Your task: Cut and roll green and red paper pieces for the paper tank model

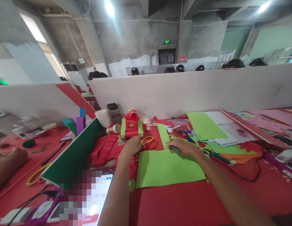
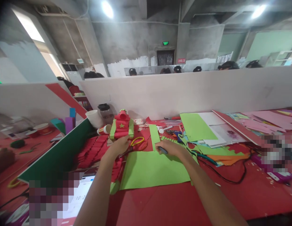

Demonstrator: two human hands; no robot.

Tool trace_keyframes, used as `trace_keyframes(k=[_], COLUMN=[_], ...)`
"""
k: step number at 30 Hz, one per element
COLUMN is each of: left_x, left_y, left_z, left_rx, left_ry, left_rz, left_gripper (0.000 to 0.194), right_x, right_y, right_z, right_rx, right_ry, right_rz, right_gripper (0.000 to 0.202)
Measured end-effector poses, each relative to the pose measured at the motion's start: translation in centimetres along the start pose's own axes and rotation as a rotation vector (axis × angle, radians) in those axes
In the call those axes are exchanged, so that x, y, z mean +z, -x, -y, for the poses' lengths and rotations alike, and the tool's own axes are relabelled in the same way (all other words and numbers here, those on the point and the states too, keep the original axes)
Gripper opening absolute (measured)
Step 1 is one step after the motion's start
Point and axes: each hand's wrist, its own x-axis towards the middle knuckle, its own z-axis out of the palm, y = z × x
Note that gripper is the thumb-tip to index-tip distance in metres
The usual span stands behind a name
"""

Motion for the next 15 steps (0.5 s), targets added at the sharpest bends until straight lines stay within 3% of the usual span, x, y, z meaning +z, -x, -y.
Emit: trace_keyframes(k=[2, 4, 8, 12, 15], left_x=[-0.3, 0.3, 3.4, 6.7, 7.9], left_y=[1.3, 3.1, 6.8, 8.5, 8.5], left_z=[-1.4, -3.7, -7.9, -8.5, -7.7], left_rx=[0.012, 0.089, 0.282, 0.267, 0.260], left_ry=[-0.091, -0.111, -0.142, -0.156, -0.133], left_rz=[-0.035, 0.010, 0.084, 0.054, -0.012], left_gripper=[0.033, 0.032, 0.031, 0.045, 0.051], right_x=[-0.1, 0.0, 0.5, 0.9, 1.1], right_y=[-0.1, -0.3, -0.8, -1.1, -1.3], right_z=[0.5, 0.9, 0.9, 0.3, 0.7], right_rx=[-0.008, 0.001, 0.036, 0.019, 0.043], right_ry=[0.005, 0.011, 0.043, 0.112, 0.078], right_rz=[-0.007, -0.016, -0.021, -0.077, -0.248], right_gripper=[0.028, 0.025, 0.019, 0.016, 0.013])
